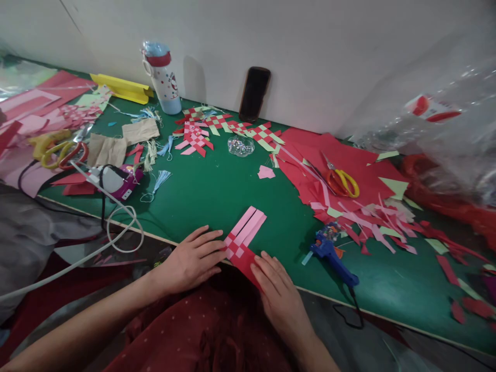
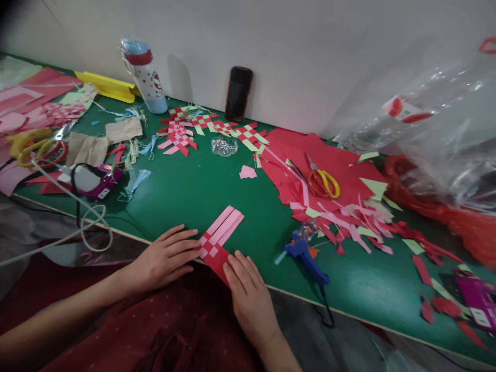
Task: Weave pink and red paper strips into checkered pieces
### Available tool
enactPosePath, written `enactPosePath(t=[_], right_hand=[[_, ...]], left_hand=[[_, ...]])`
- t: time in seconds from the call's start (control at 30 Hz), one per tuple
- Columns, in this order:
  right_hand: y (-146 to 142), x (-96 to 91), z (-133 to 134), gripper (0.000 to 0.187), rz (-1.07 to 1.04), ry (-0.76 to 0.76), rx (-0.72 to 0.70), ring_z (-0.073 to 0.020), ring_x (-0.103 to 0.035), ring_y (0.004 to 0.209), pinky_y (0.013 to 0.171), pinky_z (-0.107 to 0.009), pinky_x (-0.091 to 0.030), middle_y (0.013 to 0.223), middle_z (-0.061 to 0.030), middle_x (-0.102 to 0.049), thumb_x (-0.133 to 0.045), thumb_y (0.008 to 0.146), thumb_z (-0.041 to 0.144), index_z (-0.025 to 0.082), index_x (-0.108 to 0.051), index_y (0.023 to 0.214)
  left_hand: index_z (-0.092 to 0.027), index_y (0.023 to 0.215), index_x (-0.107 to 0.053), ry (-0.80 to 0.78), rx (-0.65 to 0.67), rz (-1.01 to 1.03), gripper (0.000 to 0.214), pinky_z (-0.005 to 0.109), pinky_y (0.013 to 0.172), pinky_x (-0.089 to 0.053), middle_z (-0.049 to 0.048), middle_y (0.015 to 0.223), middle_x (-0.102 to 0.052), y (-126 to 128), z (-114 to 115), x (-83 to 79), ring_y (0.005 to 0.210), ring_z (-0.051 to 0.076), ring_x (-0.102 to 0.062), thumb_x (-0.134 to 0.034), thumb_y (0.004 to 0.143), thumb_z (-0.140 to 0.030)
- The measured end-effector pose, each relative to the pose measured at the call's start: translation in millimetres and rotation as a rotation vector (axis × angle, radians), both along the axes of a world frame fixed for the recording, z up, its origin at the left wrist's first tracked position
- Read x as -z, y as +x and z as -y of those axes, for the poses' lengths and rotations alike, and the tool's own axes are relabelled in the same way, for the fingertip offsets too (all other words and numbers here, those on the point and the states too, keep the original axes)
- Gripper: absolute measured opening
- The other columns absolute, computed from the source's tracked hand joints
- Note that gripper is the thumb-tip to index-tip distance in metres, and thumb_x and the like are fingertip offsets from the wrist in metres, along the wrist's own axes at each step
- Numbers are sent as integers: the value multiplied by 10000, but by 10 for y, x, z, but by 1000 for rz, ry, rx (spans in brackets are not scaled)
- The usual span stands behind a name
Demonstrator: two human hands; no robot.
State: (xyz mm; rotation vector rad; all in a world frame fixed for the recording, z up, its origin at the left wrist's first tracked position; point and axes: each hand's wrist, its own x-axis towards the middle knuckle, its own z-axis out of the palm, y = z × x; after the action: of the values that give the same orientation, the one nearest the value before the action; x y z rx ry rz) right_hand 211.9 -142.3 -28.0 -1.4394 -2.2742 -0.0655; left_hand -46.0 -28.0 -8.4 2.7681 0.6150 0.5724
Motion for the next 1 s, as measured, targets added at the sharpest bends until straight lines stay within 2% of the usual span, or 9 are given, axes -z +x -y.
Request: enactPosePath(t=[0.17,0.33,0.47,0.57,0.67,0.77,0.83,0.9,1.0], right_hand=[[9,-20,-5,402,-22,2,-4,-238,-445,1343,1070,-458,-456,1251,-121,-653,-424,898,27,143,-595,1243],[26,-103,-19,432,-116,27,-19,-209,-552,1249,1034,-415,-499,1172,-94,-697,-426,863,-24,158,-620,1204],[34,-280,-40,429,-232,4,6,-162,-654,1101,970,-314,-541,1094,-69,-731,-444,858,-20,176,-630,1192],[61,-483,-58,347,-339,-86,52,-158,-709,968,876,-267,-577,1042,-63,-749,-468,873,46,190,-673,1113],[132,-709,-113,250,-514,-295,160,-155,-737,828,763,-231,-599,943,-31,-769,-513,898,164,230,-711,1037],[261,-920,-249,208,-698,-533,317,-168,-739,739,692,-237,-606,850,-19,-773,-560,900,315,250,-730,1000],[371,-1031,-387,238,-783,-623,394,-198,-736,758,702,-275,-609,860,-39,-770,-613,856,401,232,-740,965],[480,-1108,-550,328,-888,-745,422,-208,-727,718,674,-308,-611,856,-58,-764,-647,824,459,200,-727,1008],[592,-1146,-823,473,-1000,-912,397,-183,-693,605,579,-311,-596,809,-66,-749,-672,805,482,154,-667,1146]], left_hand=[[-182,1210,-568,-3,-8,6,298,487,1146,-311,84,1261,-618,-8,-26,0,1322,245,-460,-572,928,-279],[-127,1321,-470,-22,-104,-35,487,517,1154,-289,148,1310,-574,-36,-68,-54,1341,277,-438,-603,900,-333],[-128,1329,-461,-36,-68,-25,530,531,1161,-262,156,1368,-536,25,-85,-47,1378,292,-385,-631,877,-348],[-160,1295,-484,-118,-23,95,459,527,1149,-283,141,1352,-557,142,-95,-66,1378,285,-390,-624,882,-303],[-193,1241,-500,-369,-34,274,366,476,1102,-374,109,1252,-621,271,-123,-195,1284,248,-505,-604,896,-261],[-199,1231,-494,-730,-90,422,361,356,922,-526,69,1041,-674,367,-160,-405,1018,191,-649,-603,902,-301],[-195,1245,-470,-958,-89,486,391,305,790,-565,56,968,-671,411,-174,-525,884,168,-669,-594,911,-355],[-195,1261,-436,-1160,-59,528,427,294,730,-573,67,979,-669,440,-174,-588,849,169,-676,-584,915,-396],[-194,1299,-387,-1304,-33,550,441,314,744,-577,95,1018,-668,446,-166,-552,876,183,-686,-550,935,-384]])
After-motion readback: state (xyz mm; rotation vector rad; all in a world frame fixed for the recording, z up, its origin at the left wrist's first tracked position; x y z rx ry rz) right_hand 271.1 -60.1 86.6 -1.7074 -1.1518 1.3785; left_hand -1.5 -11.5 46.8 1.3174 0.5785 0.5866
